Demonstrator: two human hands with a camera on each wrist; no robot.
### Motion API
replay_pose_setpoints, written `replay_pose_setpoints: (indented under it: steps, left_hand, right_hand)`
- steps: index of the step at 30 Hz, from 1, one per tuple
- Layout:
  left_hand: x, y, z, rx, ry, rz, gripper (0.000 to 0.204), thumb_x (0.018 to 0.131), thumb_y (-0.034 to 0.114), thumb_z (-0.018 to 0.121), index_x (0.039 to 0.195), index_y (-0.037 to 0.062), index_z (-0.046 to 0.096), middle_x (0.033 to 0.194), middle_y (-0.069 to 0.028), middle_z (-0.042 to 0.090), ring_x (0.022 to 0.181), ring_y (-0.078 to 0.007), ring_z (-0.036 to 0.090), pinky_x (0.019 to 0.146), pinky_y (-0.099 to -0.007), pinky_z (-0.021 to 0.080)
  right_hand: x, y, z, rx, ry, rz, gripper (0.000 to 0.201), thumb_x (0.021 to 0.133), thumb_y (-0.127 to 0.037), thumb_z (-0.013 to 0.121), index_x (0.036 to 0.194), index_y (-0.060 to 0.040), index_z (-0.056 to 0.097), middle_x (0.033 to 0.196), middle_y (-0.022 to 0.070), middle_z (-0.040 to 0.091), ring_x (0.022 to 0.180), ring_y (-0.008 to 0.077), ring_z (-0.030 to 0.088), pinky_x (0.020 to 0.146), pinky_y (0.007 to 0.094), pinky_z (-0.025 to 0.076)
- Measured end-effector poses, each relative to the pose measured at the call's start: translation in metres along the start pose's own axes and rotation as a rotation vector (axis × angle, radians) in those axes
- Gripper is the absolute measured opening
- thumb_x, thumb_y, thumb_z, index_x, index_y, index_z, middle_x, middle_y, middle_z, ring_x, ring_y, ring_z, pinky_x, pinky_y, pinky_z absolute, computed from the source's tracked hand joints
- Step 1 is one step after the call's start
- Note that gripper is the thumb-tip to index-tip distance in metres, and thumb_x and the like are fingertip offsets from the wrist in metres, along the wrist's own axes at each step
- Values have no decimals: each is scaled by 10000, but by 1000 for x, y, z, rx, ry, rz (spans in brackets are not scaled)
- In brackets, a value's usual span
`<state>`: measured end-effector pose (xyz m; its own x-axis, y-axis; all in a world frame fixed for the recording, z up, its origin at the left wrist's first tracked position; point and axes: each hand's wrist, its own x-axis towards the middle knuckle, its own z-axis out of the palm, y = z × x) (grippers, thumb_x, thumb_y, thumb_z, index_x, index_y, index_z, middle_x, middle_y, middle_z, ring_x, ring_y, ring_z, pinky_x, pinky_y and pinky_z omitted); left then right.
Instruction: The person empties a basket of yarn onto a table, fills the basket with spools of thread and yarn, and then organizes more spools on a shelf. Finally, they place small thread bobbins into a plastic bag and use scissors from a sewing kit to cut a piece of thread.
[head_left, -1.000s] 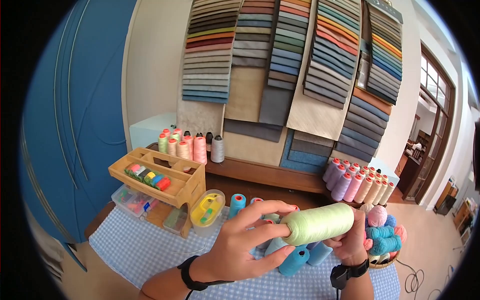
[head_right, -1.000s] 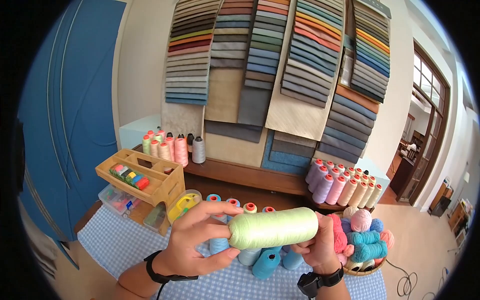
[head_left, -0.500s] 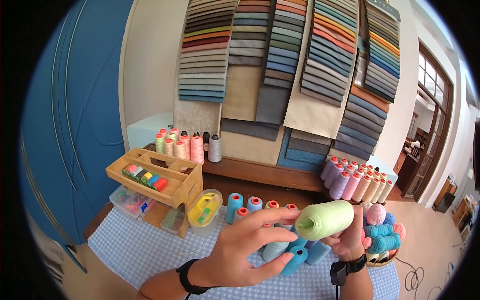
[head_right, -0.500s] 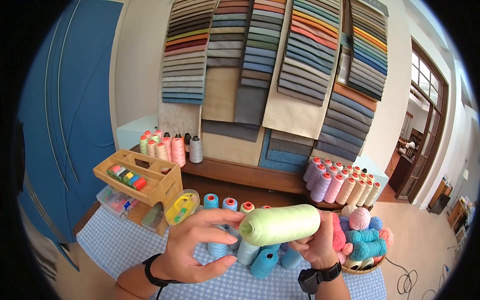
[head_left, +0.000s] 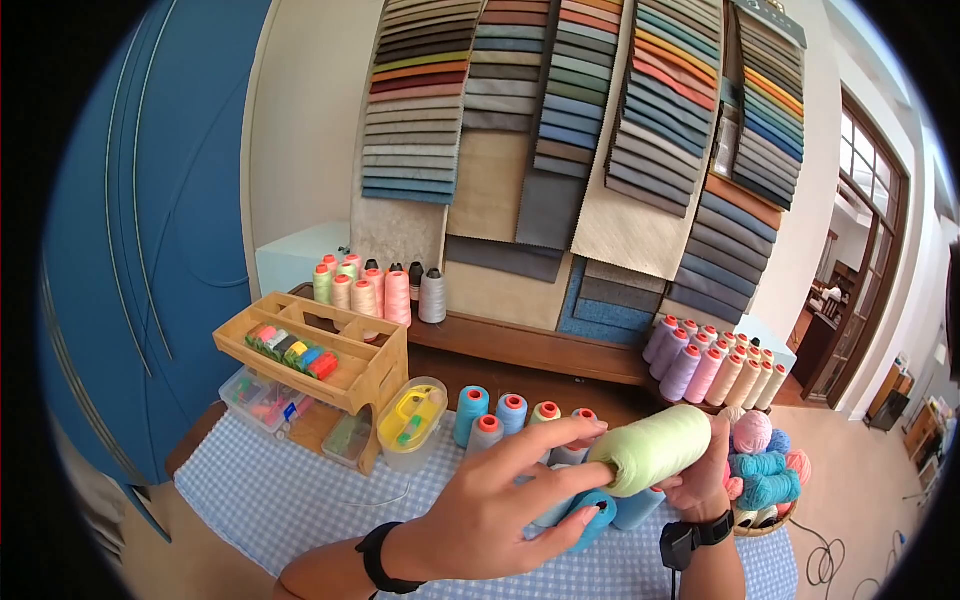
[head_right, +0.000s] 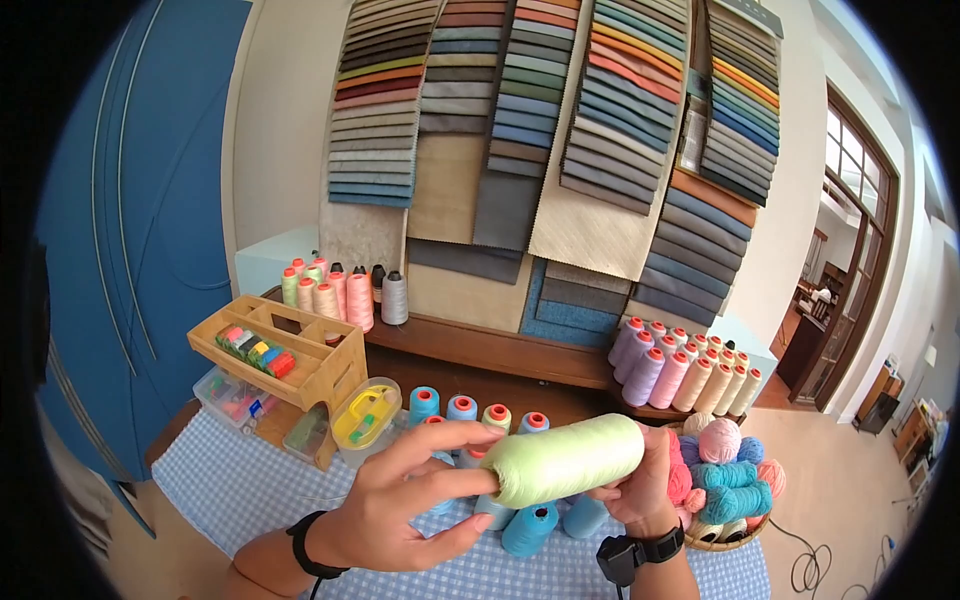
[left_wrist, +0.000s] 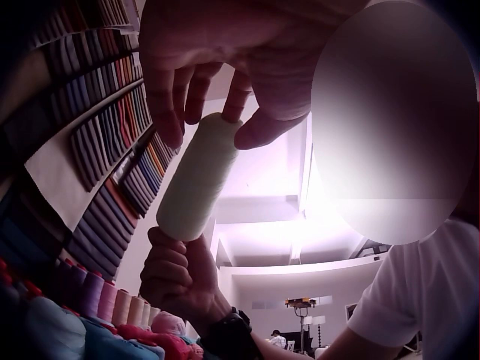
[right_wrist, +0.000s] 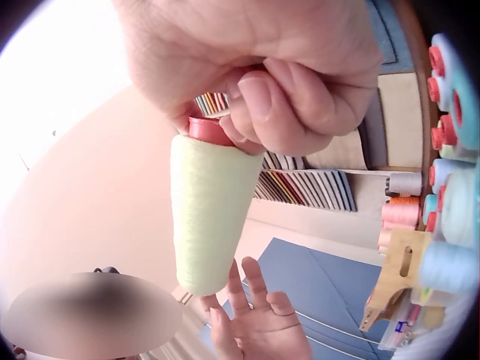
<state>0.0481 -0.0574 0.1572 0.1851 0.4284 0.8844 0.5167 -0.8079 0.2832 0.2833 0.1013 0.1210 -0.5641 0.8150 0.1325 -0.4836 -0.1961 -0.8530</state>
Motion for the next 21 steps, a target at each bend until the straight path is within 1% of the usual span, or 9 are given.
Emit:
replay_pose_setpoints:
  steps: [2, 4, 8, 10, 14, 16, 19, 20, 21]
  left_hand:
    - [-1, -1, 1, -8, -11, -1, 307, 846, 80, 754, 1142, 25, 692, 1320, -179, 568, 1147, -280, 648, 796, -322, 635]
    - [-1, -2, 2, 24, -27, 4, 321, 847, 77, 747, 1158, 20, 687, 1327, -172, 566, 1143, -274, 643, 787, -313, 636]
    - [1, 1, 0, 46, -37, -22, 326, 848, 76, 739, 1162, 12, 681, 1326, -166, 567, 1122, -272, 646, 789, -328, 634]
    - [1, 1, 1, 89, -29, -76, 334, 846, 81, 739, 1162, -2, 672, 1327, -169, 565, 1108, -282, 642, 854, -362, 599]
    - [0, -5, -4, 21, -65, -102, 345, 843, 88, 740, 1162, -15, 662, 1344, -178, 548, 1115, -287, 630, 928, -384, 542]
    - [0, -7, -4, -172, -117, -186, 328, 841, 86, 738, 1138, -29, 663, 1380, -181, 516, 1131, -290, 618, 959, -385, 509]
    - [0, -14, -6, -118, -172, -80, 304, 842, 86, 735, 1112, -37, 667, 1408, -180, 489, 1145, -288, 608, 953, -384, 517]
    - [0, -13, -6, -119, -173, -79, 304, 842, 86, 735, 1112, -37, 667, 1408, -180, 489, 1145, -288, 608, 953, -384, 517]
    - [1, -12, -6, -107, -176, -88, 297, 842, 87, 736, 1103, -38, 669, 1411, -179, 486, 1148, -292, 606, 959, -388, 515]
  right_hand:
    - [0, 0, 0, -25, 32, -25, 492, 941, -558, 423, 1005, -111, 618, 641, -51, 484, 436, 64, 255, 410, 219, 200]
    - [1, 1, -7, -85, -46, -23, 488, 952, -555, 414, 1009, -114, 615, 661, -43, 505, 449, 65, 271, 414, 221, 201]
    - [2, 2, -15, -65, -79, -52, 481, 958, -549, 418, 1009, -112, 612, 664, -40, 521, 458, 61, 279, 415, 222, 198]
    - [4, 1, -21, 10, -240, -108, 515, 959, -570, 428, 1053, -105, 626, 668, -40, 528, 464, 58, 277, 417, 221, 195]
    - [0, -1, -10, -125, -117, -156, 556, 960, -595, 439, 1103, -95, 638, 671, -40, 547, 462, 53, 301, 422, 211, 209]
    - [-1, 3, -7, -146, 31, -220, 605, 963, -628, 440, 1122, -82, 648, 704, -34, 590, 480, 51, 361, 429, 206, 233]
    - [-3, 1, -10, -257, -19, -351, 623, 959, -650, 473, 1091, -69, 654, 744, -19, 623, 519, 45, 423, 431, 206, 241]
    - [-4, -1, -14, -257, -18, -351, 623, 959, -650, 473, 1091, -69, 654, 744, -19, 623, 519, 45, 423, 431, 206, 241]
    - [-5, -2, -20, -271, -38, -380, 644, 954, -656, 495, 1087, -47, 656, 771, -2, 639, 551, 56, 475, 450, 213, 296]
